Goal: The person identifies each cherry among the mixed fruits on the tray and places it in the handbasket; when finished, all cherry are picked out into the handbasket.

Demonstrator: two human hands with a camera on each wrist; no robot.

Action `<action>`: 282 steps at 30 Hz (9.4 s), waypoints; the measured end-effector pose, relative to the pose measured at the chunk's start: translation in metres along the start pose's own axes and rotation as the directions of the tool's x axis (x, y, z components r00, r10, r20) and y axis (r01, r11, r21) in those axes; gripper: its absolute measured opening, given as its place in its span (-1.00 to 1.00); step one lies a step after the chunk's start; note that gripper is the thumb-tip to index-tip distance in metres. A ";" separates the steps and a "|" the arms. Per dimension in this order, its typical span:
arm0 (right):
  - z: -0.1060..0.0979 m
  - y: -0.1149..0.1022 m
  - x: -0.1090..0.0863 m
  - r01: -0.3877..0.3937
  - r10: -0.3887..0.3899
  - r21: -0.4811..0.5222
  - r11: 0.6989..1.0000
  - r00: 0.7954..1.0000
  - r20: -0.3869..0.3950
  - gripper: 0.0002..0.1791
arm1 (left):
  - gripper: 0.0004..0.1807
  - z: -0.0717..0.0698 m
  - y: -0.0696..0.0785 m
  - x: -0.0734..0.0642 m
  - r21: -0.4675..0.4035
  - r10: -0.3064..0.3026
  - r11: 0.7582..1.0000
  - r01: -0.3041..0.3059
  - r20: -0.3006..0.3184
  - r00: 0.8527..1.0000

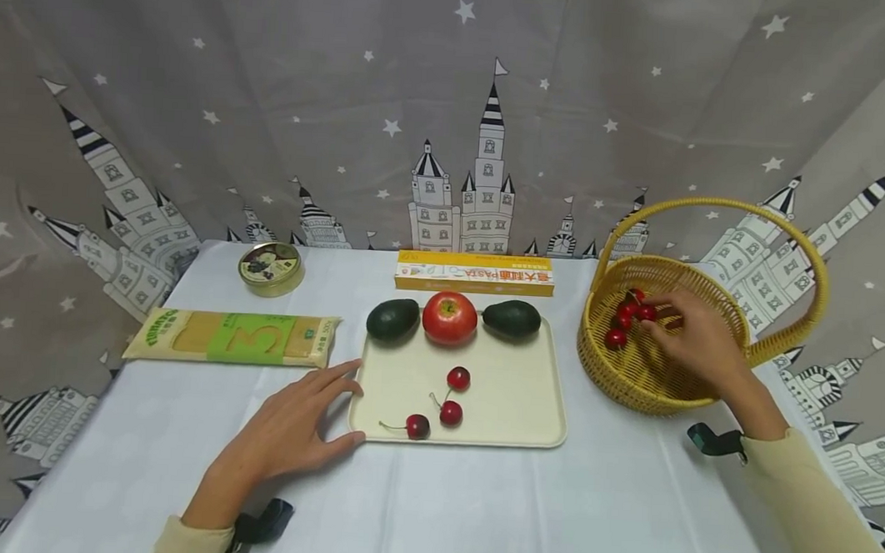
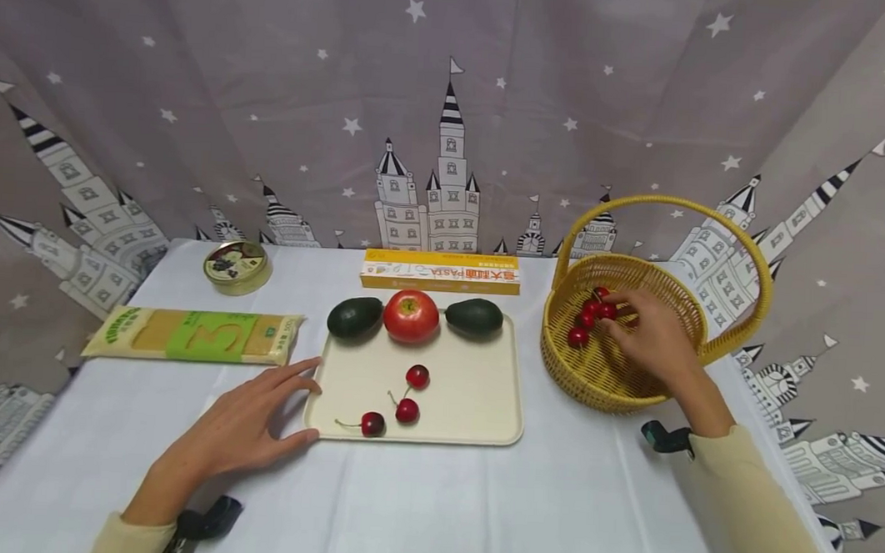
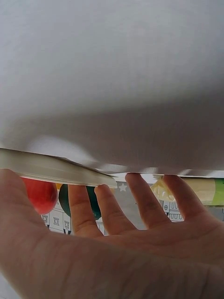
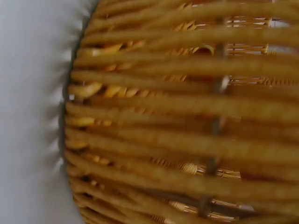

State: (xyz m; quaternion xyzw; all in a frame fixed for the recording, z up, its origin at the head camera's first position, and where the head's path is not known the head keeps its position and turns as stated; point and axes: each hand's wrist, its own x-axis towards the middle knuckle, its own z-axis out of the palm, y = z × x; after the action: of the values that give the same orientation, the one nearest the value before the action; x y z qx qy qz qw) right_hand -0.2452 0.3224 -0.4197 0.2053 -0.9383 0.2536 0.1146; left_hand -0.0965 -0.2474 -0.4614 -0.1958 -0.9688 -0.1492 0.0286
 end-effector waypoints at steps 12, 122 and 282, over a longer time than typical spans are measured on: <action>-0.003 0.013 0.009 -0.057 0.056 0.003 0.998 0.994 0.096 -0.60 | -0.42 -0.001 0.001 0.005 -0.009 0.009 1.000 -0.009 0.006 1.000; 0.130 -0.201 0.019 0.269 -0.321 0.184 0.945 0.867 0.382 -0.63 | -0.42 -0.001 0.000 0.001 -0.010 -0.005 1.000 0.005 0.018 1.000; 0.006 -0.004 0.000 -0.095 0.110 -0.104 0.990 0.983 0.146 -0.63 | -0.45 0.001 0.000 0.000 -0.003 0.027 1.000 -0.027 -0.014 1.000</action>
State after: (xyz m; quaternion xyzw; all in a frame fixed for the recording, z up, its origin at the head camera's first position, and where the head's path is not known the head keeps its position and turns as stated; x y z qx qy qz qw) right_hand -0.2443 0.3163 -0.4234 0.1696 -0.9647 0.1974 0.0398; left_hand -0.0961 -0.2471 -0.4623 -0.2078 -0.9656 -0.1519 0.0369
